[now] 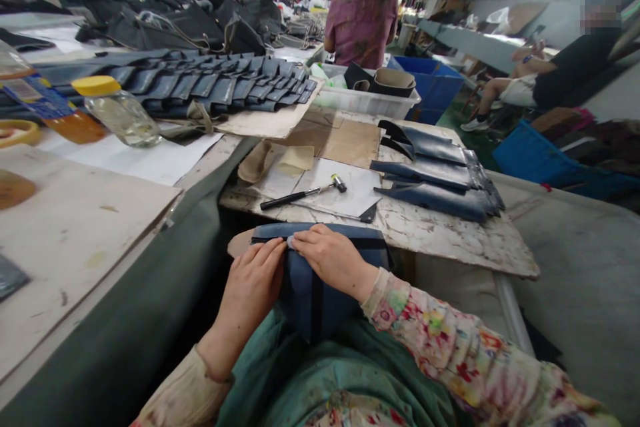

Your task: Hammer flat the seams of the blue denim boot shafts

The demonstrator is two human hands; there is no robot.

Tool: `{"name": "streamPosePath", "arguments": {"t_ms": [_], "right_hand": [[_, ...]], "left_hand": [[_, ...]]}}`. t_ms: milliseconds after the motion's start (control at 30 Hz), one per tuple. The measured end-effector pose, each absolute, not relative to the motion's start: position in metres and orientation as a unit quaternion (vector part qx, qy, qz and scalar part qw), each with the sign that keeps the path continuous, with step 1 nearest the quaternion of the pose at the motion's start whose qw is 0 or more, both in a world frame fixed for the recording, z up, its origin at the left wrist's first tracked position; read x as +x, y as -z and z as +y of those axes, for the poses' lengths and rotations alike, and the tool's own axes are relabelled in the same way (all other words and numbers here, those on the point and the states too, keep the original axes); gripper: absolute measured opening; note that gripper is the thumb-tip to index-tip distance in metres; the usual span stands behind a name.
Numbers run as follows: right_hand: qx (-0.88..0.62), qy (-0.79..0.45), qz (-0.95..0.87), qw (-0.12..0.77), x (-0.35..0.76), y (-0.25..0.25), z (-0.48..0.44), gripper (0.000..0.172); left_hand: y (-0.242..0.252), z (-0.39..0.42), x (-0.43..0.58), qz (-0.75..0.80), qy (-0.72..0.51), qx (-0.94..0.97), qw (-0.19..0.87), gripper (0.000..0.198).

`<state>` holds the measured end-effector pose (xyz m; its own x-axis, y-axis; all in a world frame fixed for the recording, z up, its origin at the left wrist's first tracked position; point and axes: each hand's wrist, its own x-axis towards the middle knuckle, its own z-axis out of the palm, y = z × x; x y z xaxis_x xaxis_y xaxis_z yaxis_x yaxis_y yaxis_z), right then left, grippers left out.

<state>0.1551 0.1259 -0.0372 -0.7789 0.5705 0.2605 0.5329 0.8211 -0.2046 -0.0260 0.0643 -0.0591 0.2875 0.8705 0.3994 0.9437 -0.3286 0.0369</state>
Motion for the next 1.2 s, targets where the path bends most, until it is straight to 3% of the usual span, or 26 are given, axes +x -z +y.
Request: {"name": "streamPosePath", "arguments": {"t_ms": [467, 800, 967, 1200], "right_hand": [[-0.237, -0.051, -0.956, 0.162, 0.093, 0.039, 0.139, 0.024], [-0.278, -0.011, -0.954, 0.110, 0.177, 0.024, 0.123, 0.027], [-0.326, 0.021, -0.941, 0.085, 0.213, 0.020, 0.104, 0.029], [-0.440, -0.009, -0.872, 0.213, 0.239, 0.050, 0.067, 0.031]], "left_hand": [[0.066, 0.059, -0.063, -0.659, 0.197, -0.722, 0.079, 0.039], [0.047, 0.068, -0.057, -0.647, 0.146, -0.746, 0.049, 0.037], [0.029, 0.128, -0.066, -0.608, 0.092, -0.788, -0.015, 0.039], [0.062, 0.248, -0.060, -0.632, -0.072, -0.766, -0.093, 0.039]]}}
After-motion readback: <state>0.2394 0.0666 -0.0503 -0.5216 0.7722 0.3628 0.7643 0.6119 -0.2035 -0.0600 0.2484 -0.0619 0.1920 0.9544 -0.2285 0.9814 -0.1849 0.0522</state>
